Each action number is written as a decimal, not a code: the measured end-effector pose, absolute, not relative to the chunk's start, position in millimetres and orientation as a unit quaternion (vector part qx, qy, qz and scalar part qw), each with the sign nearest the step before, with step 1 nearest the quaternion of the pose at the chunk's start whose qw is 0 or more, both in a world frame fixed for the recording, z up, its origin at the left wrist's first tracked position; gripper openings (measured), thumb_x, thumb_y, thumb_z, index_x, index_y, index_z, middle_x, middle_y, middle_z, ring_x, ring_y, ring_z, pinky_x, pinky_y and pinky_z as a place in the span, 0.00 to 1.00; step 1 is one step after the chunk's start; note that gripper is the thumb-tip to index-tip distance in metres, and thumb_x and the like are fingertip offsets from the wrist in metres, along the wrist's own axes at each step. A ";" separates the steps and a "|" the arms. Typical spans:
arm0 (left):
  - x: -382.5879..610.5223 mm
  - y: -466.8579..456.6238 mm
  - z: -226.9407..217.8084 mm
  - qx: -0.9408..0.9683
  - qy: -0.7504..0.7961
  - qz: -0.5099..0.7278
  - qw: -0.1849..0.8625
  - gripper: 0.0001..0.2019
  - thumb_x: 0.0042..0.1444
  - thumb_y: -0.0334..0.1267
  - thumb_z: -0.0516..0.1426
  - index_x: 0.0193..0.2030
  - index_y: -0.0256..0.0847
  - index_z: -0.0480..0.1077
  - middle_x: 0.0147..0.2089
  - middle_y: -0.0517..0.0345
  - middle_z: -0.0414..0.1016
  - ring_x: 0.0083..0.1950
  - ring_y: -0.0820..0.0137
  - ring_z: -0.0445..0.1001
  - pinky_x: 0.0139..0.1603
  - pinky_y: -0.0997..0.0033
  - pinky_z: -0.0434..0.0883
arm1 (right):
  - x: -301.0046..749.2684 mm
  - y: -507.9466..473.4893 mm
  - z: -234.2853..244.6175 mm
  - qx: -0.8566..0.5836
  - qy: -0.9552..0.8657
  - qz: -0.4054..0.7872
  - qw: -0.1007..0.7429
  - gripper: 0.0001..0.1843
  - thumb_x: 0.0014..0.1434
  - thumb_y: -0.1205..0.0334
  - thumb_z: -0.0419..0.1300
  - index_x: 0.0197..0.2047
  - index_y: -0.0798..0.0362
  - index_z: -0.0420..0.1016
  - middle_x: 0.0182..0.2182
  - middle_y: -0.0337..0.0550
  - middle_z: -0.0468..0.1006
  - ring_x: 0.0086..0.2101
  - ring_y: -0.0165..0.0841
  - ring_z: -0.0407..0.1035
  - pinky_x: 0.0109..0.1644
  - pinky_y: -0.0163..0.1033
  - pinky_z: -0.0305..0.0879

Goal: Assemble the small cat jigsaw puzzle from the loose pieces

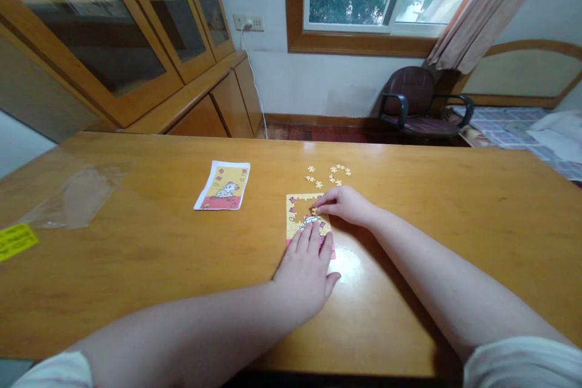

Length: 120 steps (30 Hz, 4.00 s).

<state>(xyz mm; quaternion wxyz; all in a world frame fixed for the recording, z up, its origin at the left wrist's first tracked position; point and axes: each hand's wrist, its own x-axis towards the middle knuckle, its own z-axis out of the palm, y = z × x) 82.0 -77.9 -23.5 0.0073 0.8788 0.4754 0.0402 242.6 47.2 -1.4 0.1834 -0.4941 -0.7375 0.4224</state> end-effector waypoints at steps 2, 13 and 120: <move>81.7 -77.9 -23.9 0.879 0.476 0.040 0.005 0.34 0.59 0.57 0.45 0.66 0.35 0.53 0.68 0.36 0.51 0.68 0.49 0.48 0.64 0.51 0.50 | 242.2 47.0 -1.6 -0.495 -0.737 0.423 0.180 0.10 0.50 0.61 0.65 0.38 0.49 0.81 0.36 0.40 0.82 0.37 0.35 0.75 0.47 0.39 0.67; 81.5 -77.6 -24.6 0.880 0.472 0.043 -0.001 0.34 0.59 0.57 0.44 0.66 0.35 0.52 0.67 0.34 0.51 0.68 0.49 0.48 0.64 0.50 0.50 | 242.4 48.7 -8.4 -0.454 -0.788 0.368 0.192 0.09 0.52 0.63 0.63 0.38 0.50 0.81 0.35 0.41 0.80 0.37 0.33 0.72 0.46 0.37 0.66; 82.9 -85.5 -2.9 0.890 0.454 0.027 0.025 0.32 0.59 0.55 0.48 0.63 0.34 0.58 0.64 0.41 0.60 0.64 0.53 0.56 0.62 0.50 0.55 | 274.7 62.3 12.8 -0.495 -0.822 0.212 0.187 0.06 0.54 0.65 0.58 0.33 0.51 0.77 0.32 0.40 0.78 0.31 0.30 0.69 0.36 0.34 0.63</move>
